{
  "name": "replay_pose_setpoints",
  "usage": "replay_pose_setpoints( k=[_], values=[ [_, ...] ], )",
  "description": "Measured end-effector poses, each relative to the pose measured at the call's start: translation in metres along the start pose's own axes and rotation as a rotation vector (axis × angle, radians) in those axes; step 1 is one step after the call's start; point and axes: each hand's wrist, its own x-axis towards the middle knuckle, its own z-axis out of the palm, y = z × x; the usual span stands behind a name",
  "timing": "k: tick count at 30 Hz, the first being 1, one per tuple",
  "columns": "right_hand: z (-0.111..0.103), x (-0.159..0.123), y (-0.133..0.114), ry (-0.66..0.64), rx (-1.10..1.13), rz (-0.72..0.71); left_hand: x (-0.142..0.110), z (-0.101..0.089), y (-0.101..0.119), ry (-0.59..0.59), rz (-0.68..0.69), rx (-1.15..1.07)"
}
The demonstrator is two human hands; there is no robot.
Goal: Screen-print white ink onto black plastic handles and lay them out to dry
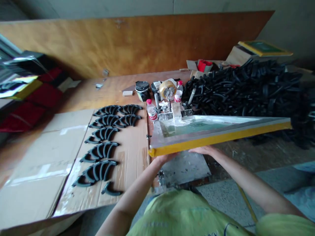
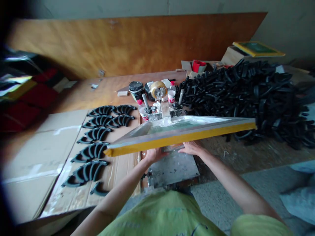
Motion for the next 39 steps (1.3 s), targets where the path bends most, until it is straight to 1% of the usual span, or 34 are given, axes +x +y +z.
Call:
replay_pose_setpoints(
  k=[2,4,8,12,17,21,28,30,34,36,39],
  values=[
    [0.004,0.007,0.015,-0.018,-0.011,-0.066,0.008,0.001,0.003,-0.010,-0.063,0.031],
    [0.011,0.014,0.024,-0.021,-0.009,-0.121,0.013,-0.002,0.004,-0.025,-0.114,0.062],
    [0.023,0.020,0.032,-0.010,0.033,-0.165,0.016,-0.009,0.006,-0.081,-0.138,0.111],
    [0.025,0.019,0.032,0.015,0.059,-0.181,0.019,-0.011,0.005,-0.120,-0.183,0.133],
    [0.019,0.018,0.026,0.055,0.068,-0.211,0.019,-0.001,-0.004,-0.096,-0.201,0.089],
    [0.016,0.018,0.025,0.024,0.118,-0.212,0.017,0.002,-0.006,-0.143,-0.209,0.056],
    [0.020,0.017,0.026,-0.059,0.137,-0.168,0.016,-0.007,-0.005,-0.241,-0.211,-0.046],
    [0.022,0.016,0.026,-0.055,0.133,-0.169,0.017,-0.007,-0.005,-0.229,-0.219,-0.042],
    [0.018,0.017,0.027,-0.010,0.124,-0.183,0.020,-0.007,-0.002,-0.162,-0.204,0.059],
    [0.013,0.019,0.027,-0.011,0.108,-0.211,0.020,-0.010,0.002,-0.152,-0.172,0.092],
    [0.008,0.022,0.028,-0.040,0.078,-0.261,0.023,-0.021,0.009,-0.137,-0.147,0.107]
  ],
)
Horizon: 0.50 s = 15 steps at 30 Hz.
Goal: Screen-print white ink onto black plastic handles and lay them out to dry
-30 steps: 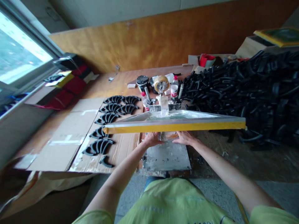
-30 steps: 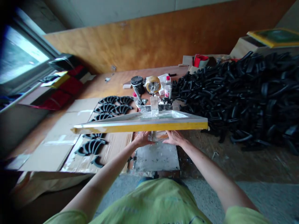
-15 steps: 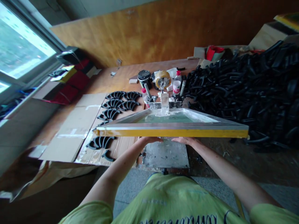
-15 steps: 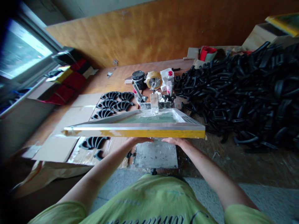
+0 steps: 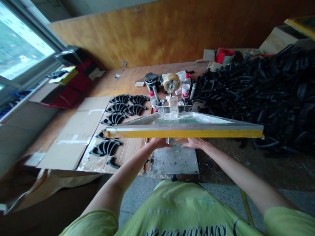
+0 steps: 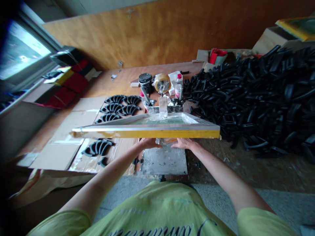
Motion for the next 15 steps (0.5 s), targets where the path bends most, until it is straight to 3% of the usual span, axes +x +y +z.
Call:
replay_pose_setpoints(
  k=[6,11,15],
  values=[
    [0.012,0.002,0.008,-0.041,0.050,0.047,0.000,-0.019,0.006,0.004,-0.028,-0.062],
    [0.022,0.001,0.022,-0.064,0.125,0.064,-0.003,-0.019,0.006,-0.007,-0.056,-0.092],
    [0.025,-0.001,0.019,-0.075,0.114,0.067,-0.003,-0.018,0.010,0.023,-0.051,-0.122]
  ],
)
